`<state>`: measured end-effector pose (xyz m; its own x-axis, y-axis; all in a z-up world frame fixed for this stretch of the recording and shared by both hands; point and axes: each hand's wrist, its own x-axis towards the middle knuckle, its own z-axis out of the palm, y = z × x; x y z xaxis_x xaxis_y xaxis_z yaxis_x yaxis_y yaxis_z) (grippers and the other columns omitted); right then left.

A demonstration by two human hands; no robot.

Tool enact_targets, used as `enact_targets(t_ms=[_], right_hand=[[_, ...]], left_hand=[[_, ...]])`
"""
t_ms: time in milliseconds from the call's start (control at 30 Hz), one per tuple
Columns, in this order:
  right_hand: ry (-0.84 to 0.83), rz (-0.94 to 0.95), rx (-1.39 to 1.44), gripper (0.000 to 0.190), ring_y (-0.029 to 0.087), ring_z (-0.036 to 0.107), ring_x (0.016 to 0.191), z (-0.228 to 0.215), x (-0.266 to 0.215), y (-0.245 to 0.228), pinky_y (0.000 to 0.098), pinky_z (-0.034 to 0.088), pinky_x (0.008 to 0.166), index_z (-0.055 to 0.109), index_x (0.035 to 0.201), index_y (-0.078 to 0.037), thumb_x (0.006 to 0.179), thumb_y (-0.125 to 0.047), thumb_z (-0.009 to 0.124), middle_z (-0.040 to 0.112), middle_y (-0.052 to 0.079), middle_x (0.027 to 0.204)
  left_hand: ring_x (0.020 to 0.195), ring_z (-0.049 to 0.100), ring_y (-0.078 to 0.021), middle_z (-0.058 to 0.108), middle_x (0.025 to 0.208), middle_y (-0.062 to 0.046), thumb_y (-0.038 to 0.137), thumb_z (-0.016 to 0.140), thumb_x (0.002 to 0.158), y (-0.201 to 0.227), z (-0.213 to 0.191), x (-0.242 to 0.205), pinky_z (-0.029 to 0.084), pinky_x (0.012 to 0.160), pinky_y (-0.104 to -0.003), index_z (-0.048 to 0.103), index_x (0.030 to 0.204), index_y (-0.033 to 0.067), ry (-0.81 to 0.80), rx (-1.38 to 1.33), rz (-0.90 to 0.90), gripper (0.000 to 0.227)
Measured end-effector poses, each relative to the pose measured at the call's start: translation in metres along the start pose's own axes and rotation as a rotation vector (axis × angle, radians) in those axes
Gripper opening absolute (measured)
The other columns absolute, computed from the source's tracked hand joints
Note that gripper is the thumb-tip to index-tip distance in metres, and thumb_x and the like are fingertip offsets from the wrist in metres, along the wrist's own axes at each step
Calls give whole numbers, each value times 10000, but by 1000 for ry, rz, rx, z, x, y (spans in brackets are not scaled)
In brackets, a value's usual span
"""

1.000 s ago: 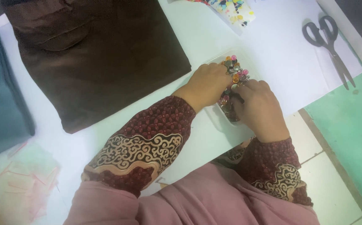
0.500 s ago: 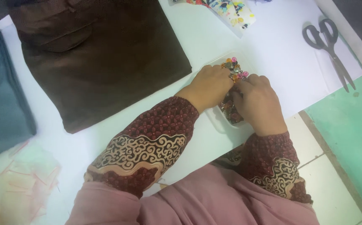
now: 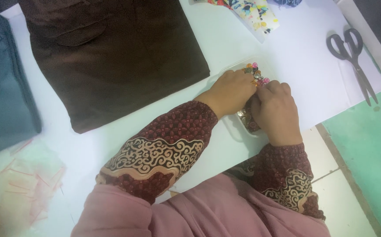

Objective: Sorting small black buttons and placing them into small plastic bags

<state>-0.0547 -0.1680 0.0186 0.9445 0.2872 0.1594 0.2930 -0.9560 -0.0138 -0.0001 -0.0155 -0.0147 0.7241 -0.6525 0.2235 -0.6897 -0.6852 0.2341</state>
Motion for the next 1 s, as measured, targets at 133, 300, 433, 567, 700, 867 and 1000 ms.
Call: enact_targets(t_ms=[133, 300, 433, 567, 700, 867, 1000], right_hand=[[89, -17, -3, 132, 159, 567, 819, 15, -5, 7, 283, 540, 735, 781, 930, -82, 970, -165, 685, 601, 47, 820], [236, -105, 93, 73, 218, 596, 835, 18, -6, 12, 321, 523, 779, 778, 958, -79, 993, -85, 715, 608, 67, 846], [280, -129, 149, 108, 203, 590, 814, 22, -7, 17, 312, 504, 783, 771, 981, -62, 1034, -53, 677, 613, 64, 839], [670, -333, 285, 53, 292, 609, 811, 56, -8, 46, 404, 483, 791, 750, 957, -24, 988, 16, 769, 640, 94, 873], [772, -317, 333, 93, 339, 585, 901, 22, -30, 12, 445, 429, 864, 684, 1036, 19, 1103, 56, 630, 650, 165, 989], [765, -509, 486, 169, 334, 620, 848, 6, -35, -71, 449, 478, 843, 676, 972, -13, 944, 151, 705, 676, 138, 946], [704, -726, 668, 152, 269, 683, 931, -7, -20, -149, 415, 546, 901, 727, 947, -87, 866, 12, 809, 725, 61, 995]], left_hand=[[774, 531, -244, 549, 813, -32, 1, 618, 870, -4, 9, -4, 388, 684, -386, 660, 782, 103, 101, -13, 17, 141], [849, 559, -250, 576, 884, -51, 51, 627, 894, 1, -5, -13, 425, 734, -395, 693, 884, 87, 204, -76, -13, 76], [873, 572, -249, 581, 910, -39, 98, 636, 898, 1, -6, -18, 441, 764, -398, 674, 899, 109, 220, -132, -57, 39], [898, 631, -287, 598, 915, -39, 178, 635, 907, 13, -22, -42, 494, 763, -418, 644, 929, 151, 289, -369, -98, 36], [861, 603, -288, 630, 851, -27, 217, 628, 881, 30, -61, -98, 484, 791, -429, 659, 875, 154, 302, -520, -125, 71], [965, 637, -295, 662, 970, -78, 150, 679, 929, 21, -103, -202, 490, 914, -427, 648, 999, 102, 335, -415, -100, 90], [1067, 665, -283, 677, 979, -70, 134, 721, 910, -3, -122, -270, 520, 973, -427, 687, 1023, 104, 297, -266, -302, 123]])
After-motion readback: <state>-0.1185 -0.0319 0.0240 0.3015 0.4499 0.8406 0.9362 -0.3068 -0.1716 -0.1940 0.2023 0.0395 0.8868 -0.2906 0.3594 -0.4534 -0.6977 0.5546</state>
